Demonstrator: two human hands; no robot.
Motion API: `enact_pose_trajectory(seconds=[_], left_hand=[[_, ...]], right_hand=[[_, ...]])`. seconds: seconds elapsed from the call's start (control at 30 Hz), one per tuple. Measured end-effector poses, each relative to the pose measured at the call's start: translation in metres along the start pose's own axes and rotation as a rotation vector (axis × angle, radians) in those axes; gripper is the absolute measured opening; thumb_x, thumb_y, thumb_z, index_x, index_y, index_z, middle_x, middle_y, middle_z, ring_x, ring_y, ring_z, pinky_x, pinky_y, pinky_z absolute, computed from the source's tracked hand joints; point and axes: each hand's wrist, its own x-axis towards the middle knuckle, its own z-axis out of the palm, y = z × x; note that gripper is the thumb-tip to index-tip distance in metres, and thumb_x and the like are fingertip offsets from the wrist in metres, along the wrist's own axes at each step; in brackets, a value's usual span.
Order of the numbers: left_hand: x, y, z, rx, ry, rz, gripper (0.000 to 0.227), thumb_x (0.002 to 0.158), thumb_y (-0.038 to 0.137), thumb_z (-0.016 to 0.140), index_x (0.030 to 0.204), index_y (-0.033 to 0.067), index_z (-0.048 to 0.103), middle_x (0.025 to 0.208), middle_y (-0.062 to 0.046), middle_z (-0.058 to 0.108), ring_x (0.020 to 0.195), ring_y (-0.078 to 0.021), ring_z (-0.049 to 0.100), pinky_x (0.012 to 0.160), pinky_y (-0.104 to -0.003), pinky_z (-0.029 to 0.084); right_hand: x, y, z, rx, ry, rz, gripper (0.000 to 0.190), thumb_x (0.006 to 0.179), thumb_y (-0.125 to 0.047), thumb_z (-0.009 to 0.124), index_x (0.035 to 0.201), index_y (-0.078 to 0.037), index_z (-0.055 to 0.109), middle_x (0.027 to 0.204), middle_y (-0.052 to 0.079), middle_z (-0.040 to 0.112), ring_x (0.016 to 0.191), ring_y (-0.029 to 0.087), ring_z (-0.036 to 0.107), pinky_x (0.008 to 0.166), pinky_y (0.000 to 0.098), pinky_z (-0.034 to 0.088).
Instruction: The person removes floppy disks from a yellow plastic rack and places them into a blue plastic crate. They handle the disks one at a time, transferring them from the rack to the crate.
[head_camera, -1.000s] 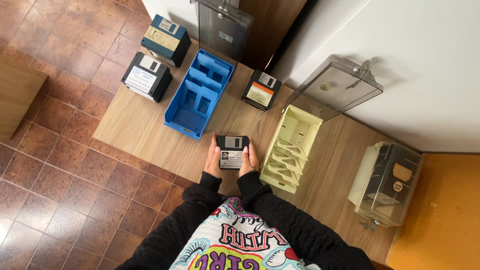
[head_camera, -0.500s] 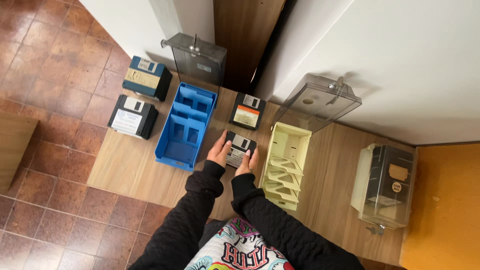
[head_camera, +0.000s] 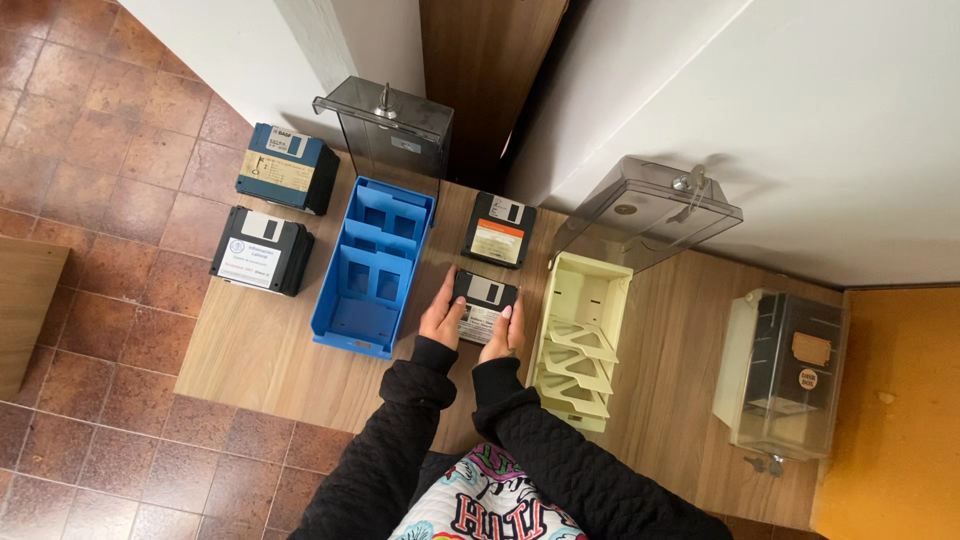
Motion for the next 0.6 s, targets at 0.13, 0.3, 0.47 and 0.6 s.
enact_pose_trajectory(seconds=[0.13,0.3,0.47,0.6], left_hand=[[-0.005,0.004,0.001,-0.061,0.035,-0.001,0.066,0.122,0.019,0.059,0.186,0.0287,0.046,0.185,-0.013,0.053,0.17,-0.0377,0.044,0.139,-0.053,0.04],[-0.004,0.005,0.001,-0.083,0.055,0.015,0.065,0.123,0.018,0.058,0.186,0.0247,0.046,0.183,-0.016,0.055,0.169,-0.0405,0.045,0.139,-0.055,0.04],[-0.012,0.007,0.001,0.177,0.118,0.103,0.071,0.124,0.051,0.053,0.188,0.024,0.038,0.179,-0.03,0.052,0.163,-0.0535,0.049,0.138,-0.064,0.039],[-0.048,0.034,-0.002,0.243,0.152,0.237,0.071,0.123,0.037,0.058,0.187,0.0151,0.039,0.183,-0.03,0.046,0.166,-0.0518,0.045,0.139,-0.062,0.038]], right_hand=[[0.0,-0.023,0.002,-0.006,-0.003,0.041,0.063,0.128,-0.041,0.05,0.183,-0.011,0.045,0.187,0.026,0.043,0.17,0.05,0.039,0.141,0.0638,0.031],[0.013,-0.006,0.0,-0.123,-0.02,0.087,0.062,0.127,-0.046,0.051,0.182,-0.016,0.049,0.187,0.019,0.046,0.172,0.044,0.041,0.142,0.058,0.033],[-0.018,-0.065,-0.008,-0.156,-0.078,-0.088,0.071,0.13,-0.042,0.043,0.189,-0.009,0.026,0.196,0.024,0.02,0.178,0.046,0.023,0.147,0.0585,0.019],[-0.045,-0.129,-0.058,-0.233,-0.189,-0.442,0.06,0.128,-0.027,0.045,0.184,-0.006,0.042,0.191,0.02,0.038,0.176,0.038,0.035,0.147,0.0555,0.018]])
